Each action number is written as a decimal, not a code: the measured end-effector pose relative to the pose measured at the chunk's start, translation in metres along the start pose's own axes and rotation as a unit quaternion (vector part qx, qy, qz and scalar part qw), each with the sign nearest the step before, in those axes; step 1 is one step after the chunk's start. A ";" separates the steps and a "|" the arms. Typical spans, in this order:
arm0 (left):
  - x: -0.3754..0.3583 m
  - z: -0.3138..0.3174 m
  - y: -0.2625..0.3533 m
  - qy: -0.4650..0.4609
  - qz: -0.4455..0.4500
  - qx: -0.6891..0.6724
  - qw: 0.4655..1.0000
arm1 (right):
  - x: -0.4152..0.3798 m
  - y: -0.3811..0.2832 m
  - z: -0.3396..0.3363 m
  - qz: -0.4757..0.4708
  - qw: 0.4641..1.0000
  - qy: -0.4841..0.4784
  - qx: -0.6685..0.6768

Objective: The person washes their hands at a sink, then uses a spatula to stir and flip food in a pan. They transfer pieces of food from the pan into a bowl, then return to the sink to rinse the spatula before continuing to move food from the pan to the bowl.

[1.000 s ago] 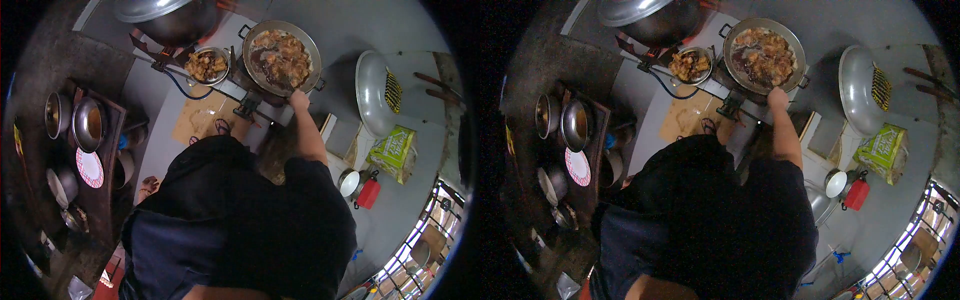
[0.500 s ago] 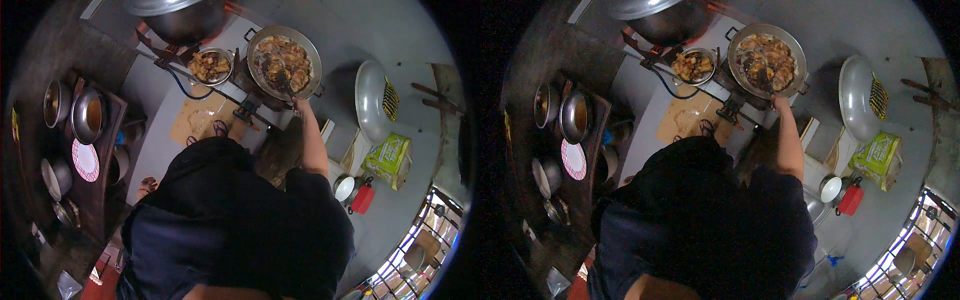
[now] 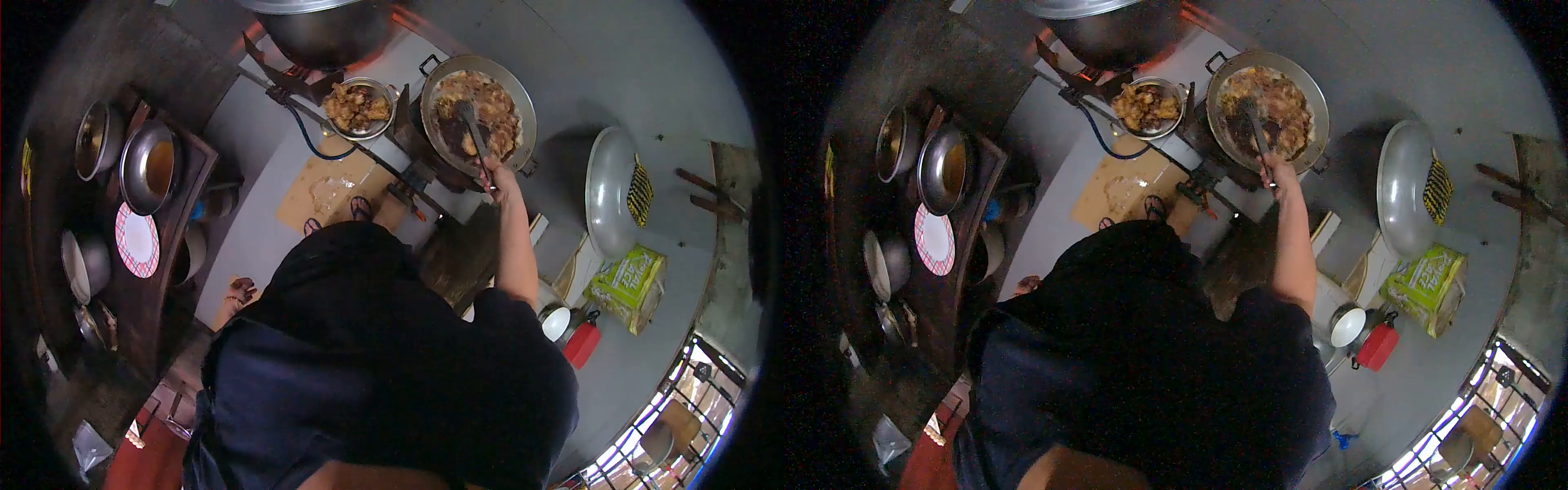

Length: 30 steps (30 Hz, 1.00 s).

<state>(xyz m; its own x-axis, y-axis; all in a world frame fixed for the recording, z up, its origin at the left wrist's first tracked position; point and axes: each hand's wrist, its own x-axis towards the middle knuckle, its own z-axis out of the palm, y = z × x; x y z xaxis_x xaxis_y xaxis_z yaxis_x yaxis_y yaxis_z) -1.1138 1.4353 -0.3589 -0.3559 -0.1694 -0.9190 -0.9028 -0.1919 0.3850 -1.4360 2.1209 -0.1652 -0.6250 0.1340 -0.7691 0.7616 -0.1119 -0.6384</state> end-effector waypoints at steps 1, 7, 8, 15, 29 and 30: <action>0.000 -0.001 -0.004 -0.003 0.003 -0.007 1.000 | -0.004 -0.008 0.008 0.000 1.000 -0.002 -0.002; -0.016 -0.004 -0.015 0.023 -0.008 -0.014 1.000 | 0.003 -0.038 0.052 -0.067 0.994 -0.086 0.010; -0.020 -0.004 -0.017 0.027 -0.010 -0.018 0.999 | 0.002 -0.045 0.064 -0.057 0.995 -0.084 0.011; -0.045 -0.005 -0.047 0.080 -0.019 -0.029 0.996 | 0.073 -0.038 0.133 -0.040 0.990 -0.136 -0.025; -0.130 -0.006 -0.104 0.091 -0.059 -0.081 0.991 | 0.176 0.009 0.239 -0.042 0.873 0.117 -0.472; -0.129 -0.007 -0.099 0.091 -0.056 -0.075 0.991 | 0.169 0.003 0.240 -0.040 0.875 0.120 -0.468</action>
<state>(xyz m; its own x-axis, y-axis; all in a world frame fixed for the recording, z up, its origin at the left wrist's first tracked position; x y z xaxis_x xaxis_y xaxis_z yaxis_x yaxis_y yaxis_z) -0.9770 1.4695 -0.2776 -0.1937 -0.3071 -0.9317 -0.8830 -0.3594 0.3020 -1.5806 1.9069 -0.3048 -0.7141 0.3194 -0.6229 0.5943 0.7469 -0.2984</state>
